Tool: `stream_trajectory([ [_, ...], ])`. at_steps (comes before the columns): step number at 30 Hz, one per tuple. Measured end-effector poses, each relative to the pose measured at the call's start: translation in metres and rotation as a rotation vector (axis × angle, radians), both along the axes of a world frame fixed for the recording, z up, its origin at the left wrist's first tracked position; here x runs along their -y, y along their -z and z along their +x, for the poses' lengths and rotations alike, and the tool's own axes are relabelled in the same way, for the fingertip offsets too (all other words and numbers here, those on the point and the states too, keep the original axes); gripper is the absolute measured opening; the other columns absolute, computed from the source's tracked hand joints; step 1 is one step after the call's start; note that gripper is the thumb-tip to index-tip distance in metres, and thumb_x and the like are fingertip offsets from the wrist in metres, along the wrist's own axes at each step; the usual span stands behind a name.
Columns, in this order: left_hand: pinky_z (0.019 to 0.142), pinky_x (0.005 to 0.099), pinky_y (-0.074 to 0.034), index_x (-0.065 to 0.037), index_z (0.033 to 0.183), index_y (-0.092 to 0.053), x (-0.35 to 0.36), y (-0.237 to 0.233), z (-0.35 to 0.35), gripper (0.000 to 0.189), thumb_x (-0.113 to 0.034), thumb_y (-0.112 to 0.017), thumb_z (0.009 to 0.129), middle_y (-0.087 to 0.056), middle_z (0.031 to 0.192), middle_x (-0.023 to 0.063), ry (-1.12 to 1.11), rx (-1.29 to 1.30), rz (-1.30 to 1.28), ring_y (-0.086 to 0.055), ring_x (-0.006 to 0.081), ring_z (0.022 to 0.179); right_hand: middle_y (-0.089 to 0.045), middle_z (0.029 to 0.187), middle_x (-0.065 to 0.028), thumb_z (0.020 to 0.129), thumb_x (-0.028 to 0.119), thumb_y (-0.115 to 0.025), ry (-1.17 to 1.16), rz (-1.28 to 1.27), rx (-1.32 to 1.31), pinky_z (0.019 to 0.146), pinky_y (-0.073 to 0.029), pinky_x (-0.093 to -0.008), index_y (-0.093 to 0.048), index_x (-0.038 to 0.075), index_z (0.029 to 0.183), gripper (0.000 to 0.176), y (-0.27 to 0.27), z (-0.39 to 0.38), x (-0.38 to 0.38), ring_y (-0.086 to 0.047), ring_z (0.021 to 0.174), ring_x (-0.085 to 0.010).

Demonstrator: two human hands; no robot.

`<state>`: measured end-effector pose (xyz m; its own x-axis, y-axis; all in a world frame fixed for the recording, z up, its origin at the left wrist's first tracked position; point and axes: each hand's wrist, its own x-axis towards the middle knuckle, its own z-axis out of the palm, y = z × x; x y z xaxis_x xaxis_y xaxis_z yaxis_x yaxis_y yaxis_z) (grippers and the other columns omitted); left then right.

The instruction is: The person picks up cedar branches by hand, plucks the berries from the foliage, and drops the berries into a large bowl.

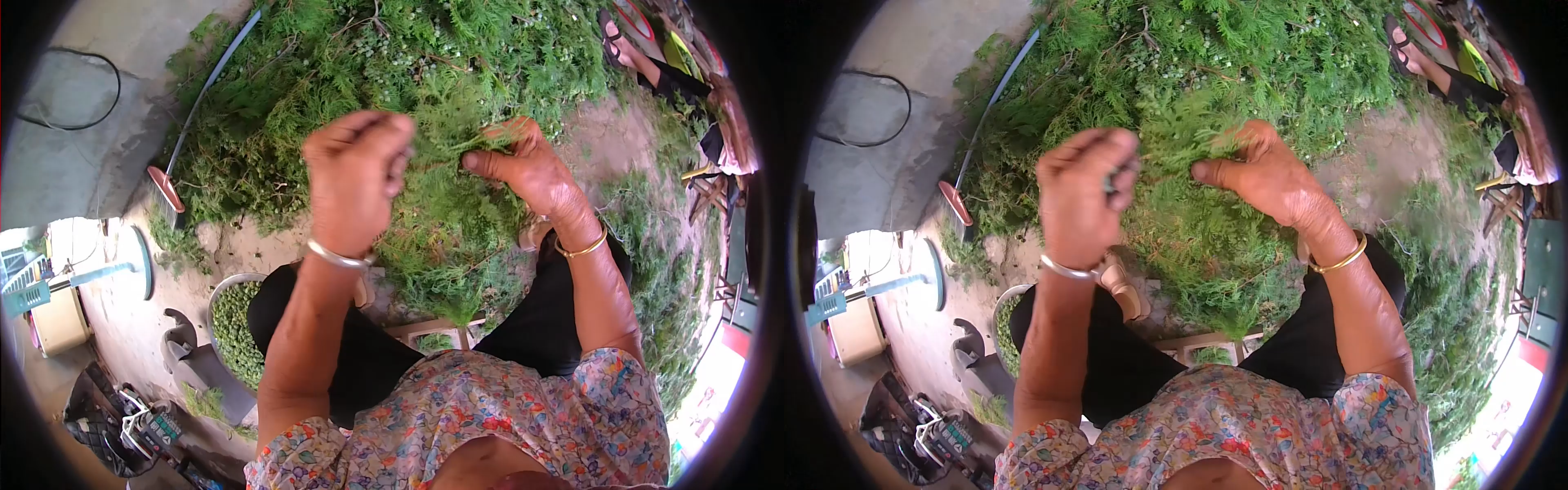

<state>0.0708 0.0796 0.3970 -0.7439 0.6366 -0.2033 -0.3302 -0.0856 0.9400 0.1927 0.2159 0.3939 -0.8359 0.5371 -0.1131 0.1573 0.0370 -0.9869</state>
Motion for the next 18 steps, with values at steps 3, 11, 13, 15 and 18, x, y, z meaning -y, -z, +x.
stream_trajectory([
  [3, 0.039, 0.0209, -0.038, 0.004, 0.093, -0.055, 0.017, 0.007, -0.047, 0.019, -0.013, -0.052, 0.086, -0.055, 0.075, 0.0092, 0.007, 0.288, 0.337, -0.05, 0.0103, 0.057, -0.052, 0.059, -0.0012, 0.081, 0.014, -0.066, -0.067, -0.24, 0.11, 0.056, -0.044, -0.0288, -0.06, 0.003, 0.08, 0.012, -0.007, 0.005, -0.019, -0.044, 0.052, -0.0098],
  [11, 0.043, 0.0218, -0.044, 0.002, 0.09, -0.056, 0.02, 0.004, -0.044, 0.018, -0.016, -0.054, 0.089, -0.055, 0.089, 0.0164, 0.118, 0.351, 0.29, -0.052, 0.0144, 0.064, -0.036, 0.056, 0.0036, 0.088, 0.025, -0.057, 0.079, -1.093, -0.309, 0.05, -0.034, -0.0269, -0.049, 0.002, 0.089, 0.024, 0.018, 0.006, -0.053, -0.033, 0.049, -0.0107],
  [13, 0.038, 0.0207, -0.038, 0.0, 0.079, -0.059, 0.014, 0.002, -0.033, 0.013, -0.012, -0.063, 0.083, -0.06, 0.07, 0.0107, 0.013, 0.32, 0.2, -0.051, 0.0119, 0.05, -0.035, 0.056, 0.0041, 0.09, 0.027, -0.054, 0.052, -1.132, -0.354, 0.048, -0.032, -0.0261, -0.046, 0.001, 0.095, 0.027, 0.026, 0.006, -0.06, -0.033, 0.05, -0.0113],
  [15, 0.039, 0.0184, -0.036, -0.001, 0.081, -0.059, 0.014, 0.006, -0.03, 0.014, -0.014, -0.061, 0.085, -0.057, 0.072, 0.01, 0.073, 0.178, 0.115, -0.048, 0.01, 0.053, -0.037, 0.057, 0.0041, 0.09, 0.025, -0.053, 0.213, -1.166, -0.372, 0.047, -0.032, -0.0263, -0.048, 0.002, 0.094, 0.023, 0.016, 0.005, -0.058, -0.034, 0.05, -0.011],
  [18, 0.037, 0.0174, -0.03, 0.001, 0.082, -0.06, 0.013, 0.004, -0.026, 0.013, -0.01, -0.065, 0.081, -0.056, 0.066, 0.0065, 0.055, 0.115, -0.084, -0.046, 0.0079, 0.049, -0.036, 0.056, 0.0037, 0.092, 0.025, -0.05, 0.144, -1.072, -0.413, 0.046, -0.032, -0.0263, -0.048, 0.003, 0.093, 0.022, 0.017, 0.008, -0.067, -0.035, 0.049, -0.0114],
])
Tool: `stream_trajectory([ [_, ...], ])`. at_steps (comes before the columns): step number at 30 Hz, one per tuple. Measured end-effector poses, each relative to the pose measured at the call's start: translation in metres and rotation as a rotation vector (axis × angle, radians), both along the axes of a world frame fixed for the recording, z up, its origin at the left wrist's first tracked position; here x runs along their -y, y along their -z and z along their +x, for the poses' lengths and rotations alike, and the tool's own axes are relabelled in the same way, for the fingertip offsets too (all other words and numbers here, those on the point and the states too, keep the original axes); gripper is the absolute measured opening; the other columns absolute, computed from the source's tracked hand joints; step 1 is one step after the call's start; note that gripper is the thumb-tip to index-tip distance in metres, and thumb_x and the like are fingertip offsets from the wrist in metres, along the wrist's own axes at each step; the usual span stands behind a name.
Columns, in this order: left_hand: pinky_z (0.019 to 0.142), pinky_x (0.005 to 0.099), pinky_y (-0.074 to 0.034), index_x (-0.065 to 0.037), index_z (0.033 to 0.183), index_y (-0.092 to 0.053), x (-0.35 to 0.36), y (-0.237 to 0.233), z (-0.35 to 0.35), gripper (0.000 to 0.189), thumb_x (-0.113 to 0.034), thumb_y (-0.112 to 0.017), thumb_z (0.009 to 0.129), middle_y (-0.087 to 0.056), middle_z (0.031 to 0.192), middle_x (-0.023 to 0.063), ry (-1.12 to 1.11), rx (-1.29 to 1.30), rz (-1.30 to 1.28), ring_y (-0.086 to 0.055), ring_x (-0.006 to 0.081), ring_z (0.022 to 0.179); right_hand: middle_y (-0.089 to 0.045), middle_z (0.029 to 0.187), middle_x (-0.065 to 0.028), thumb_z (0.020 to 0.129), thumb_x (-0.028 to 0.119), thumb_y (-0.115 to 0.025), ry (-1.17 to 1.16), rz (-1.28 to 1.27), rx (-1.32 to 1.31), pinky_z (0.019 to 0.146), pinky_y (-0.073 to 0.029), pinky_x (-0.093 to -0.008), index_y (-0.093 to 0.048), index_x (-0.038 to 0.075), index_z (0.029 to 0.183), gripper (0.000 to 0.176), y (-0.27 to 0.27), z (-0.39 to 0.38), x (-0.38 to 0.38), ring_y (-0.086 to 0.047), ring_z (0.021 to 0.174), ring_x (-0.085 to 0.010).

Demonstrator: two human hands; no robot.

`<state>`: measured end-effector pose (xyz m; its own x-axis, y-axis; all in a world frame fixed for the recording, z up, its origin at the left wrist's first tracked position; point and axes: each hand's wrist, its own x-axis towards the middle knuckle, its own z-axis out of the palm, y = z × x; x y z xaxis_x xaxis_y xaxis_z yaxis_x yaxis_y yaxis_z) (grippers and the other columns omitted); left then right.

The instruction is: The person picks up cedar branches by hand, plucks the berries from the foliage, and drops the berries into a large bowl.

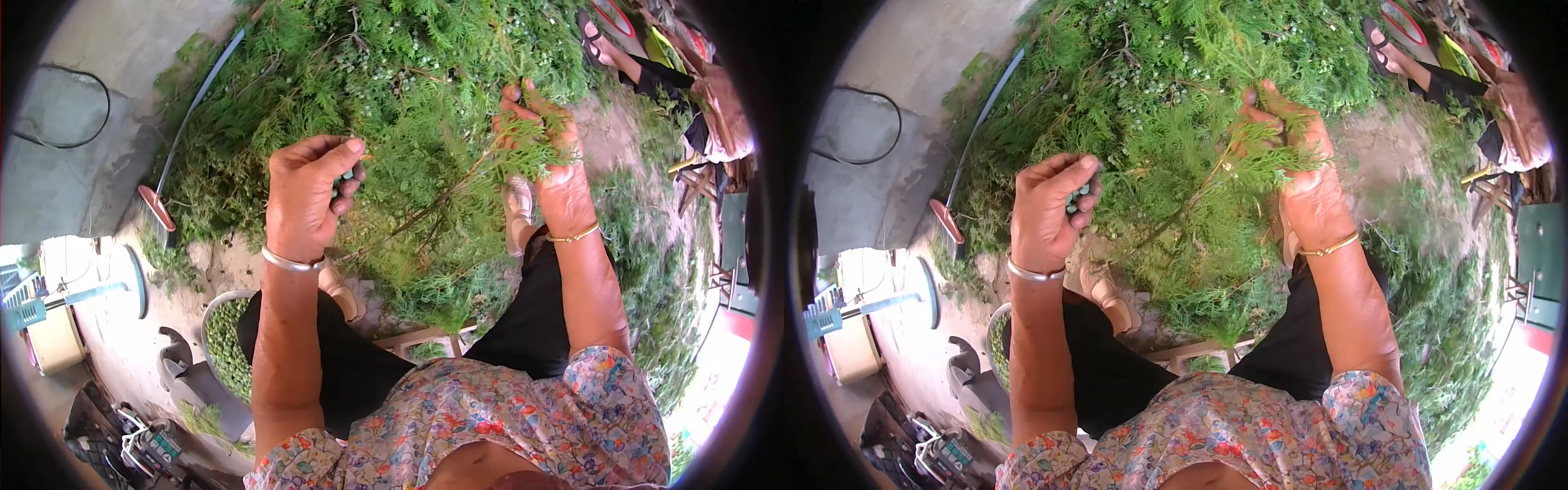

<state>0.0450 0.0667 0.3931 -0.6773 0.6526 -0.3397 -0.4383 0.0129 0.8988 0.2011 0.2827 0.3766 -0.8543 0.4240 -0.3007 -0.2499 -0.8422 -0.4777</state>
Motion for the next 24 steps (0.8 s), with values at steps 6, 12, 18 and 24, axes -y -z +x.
stream_trajectory([
  [6, 0.035, 0.0175, -0.028, 0.006, 0.089, -0.06, 0.006, 0.004, -0.007, 0.017, -0.006, -0.066, 0.078, -0.055, 0.062, 0.0061, 0.093, -0.053, -0.196, -0.045, 0.0063, 0.045, -0.035, 0.057, 0.0035, 0.095, 0.026, -0.042, -0.153, 0.011, -0.403, 0.044, -0.03, -0.0244, -0.045, 0.003, 0.091, 0.024, 0.002, 0.009, -0.02, -0.034, 0.051, -0.0106],
  [12, 0.036, 0.0176, -0.03, 0.001, 0.072, -0.059, 0.007, 0.009, 0.01, 0.013, -0.009, -0.067, 0.076, -0.056, 0.059, 0.0038, 0.463, 0.022, -0.175, -0.043, 0.0043, 0.042, -0.036, 0.058, 0.0016, 0.096, 0.025, -0.039, -0.179, -0.023, -0.564, 0.048, -0.032, -0.0254, -0.044, 0.003, 0.094, 0.022, -0.002, 0.013, -0.027, -0.034, 0.055, -0.0113],
  [18, 0.036, 0.018, -0.03, 0.0, 0.072, -0.06, -0.006, 0.014, 0.034, 0.014, -0.009, -0.07, 0.074, -0.055, 0.057, 0.0028, 0.421, 0.142, -0.054, -0.043, 0.005, 0.041, -0.047, 0.07, -0.0032, 0.092, 0.017, -0.046, -0.154, -0.29, -0.529, 0.064, -0.048, -0.0349, -0.045, 0.0, 0.104, 0.022, 0.019, 0.006, -0.025, -0.049, 0.06, -0.0193],
  [24, 0.034, 0.0195, -0.03, -0.001, 0.073, -0.062, -0.02, 0.023, 0.05, 0.009, -0.002, -0.071, 0.069, -0.055, 0.056, 0.0, 0.462, 0.101, -0.078, -0.044, 0.0048, 0.04, -0.058, 0.089, -0.0094, 0.091, 0.033, -0.051, 0.12, -0.166, -0.159, 0.071, -0.05, -0.0381, -0.048, -0.002, 0.116, 0.043, -0.007, -0.005, 0.013, -0.057, 0.076, -0.022],
])
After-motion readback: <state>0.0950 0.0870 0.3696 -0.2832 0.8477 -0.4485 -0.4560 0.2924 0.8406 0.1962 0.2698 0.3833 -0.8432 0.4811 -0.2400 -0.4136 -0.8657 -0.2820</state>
